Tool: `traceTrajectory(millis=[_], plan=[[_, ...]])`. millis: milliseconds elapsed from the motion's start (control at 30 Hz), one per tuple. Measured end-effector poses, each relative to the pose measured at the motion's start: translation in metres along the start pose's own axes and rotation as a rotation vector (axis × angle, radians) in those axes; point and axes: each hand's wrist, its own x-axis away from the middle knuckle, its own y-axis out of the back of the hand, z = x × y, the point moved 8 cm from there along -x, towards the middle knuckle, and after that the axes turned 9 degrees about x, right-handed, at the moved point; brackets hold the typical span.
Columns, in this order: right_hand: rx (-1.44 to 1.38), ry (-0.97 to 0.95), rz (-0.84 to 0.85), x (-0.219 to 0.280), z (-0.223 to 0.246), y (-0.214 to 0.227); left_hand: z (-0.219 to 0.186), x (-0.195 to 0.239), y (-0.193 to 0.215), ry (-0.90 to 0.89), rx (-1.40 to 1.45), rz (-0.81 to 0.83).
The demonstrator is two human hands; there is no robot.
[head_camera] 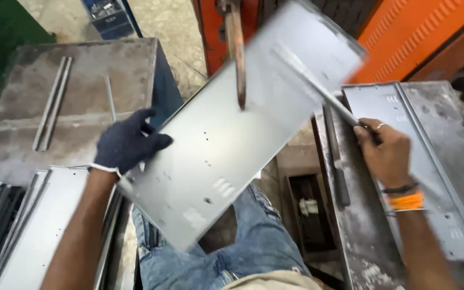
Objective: The person places a thin metal strip along the edge of a sheet metal panel and holds both under a pedestal spot welding machine, making welds with sparks at points along the edge. They then set the welded panel on a stack, pick up another panel and strip, and repeat the welding cycle.
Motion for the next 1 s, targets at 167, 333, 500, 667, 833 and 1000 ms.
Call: traceTrajectory(millis=[167,333,500,667,833,1000], plan=[[0.219,0.419,0.067,-0.068,0.071,-0.017,-0.032,-0.043,0.031,-0.095,-0.431,0.022],[0.095,0.525,0.165,-0.120,0.126,-0.108,-0.060,-0.060,0.035,-0.419,-0.504,-0.002],[0.259,0.656,0.007,-0.138,0.159,-0.143,-0.051,-0.065,0.037,-0.479,-0.380,-0.053],[0.260,0.570,0.033,-0.162,0.128,-0.167,-0.019,-0.087,0.030,-0.590,-0.294,-0.180],[0.321,0.402,0.190,-0.176,0.102,-0.182,-0.011,-0.106,0.028,-0.596,-0.291,-0.215],[0.346,0.466,0.286,-0.181,0.079,-0.200,-0.006,-0.129,0.024,-0.550,-0.311,-0.195]])
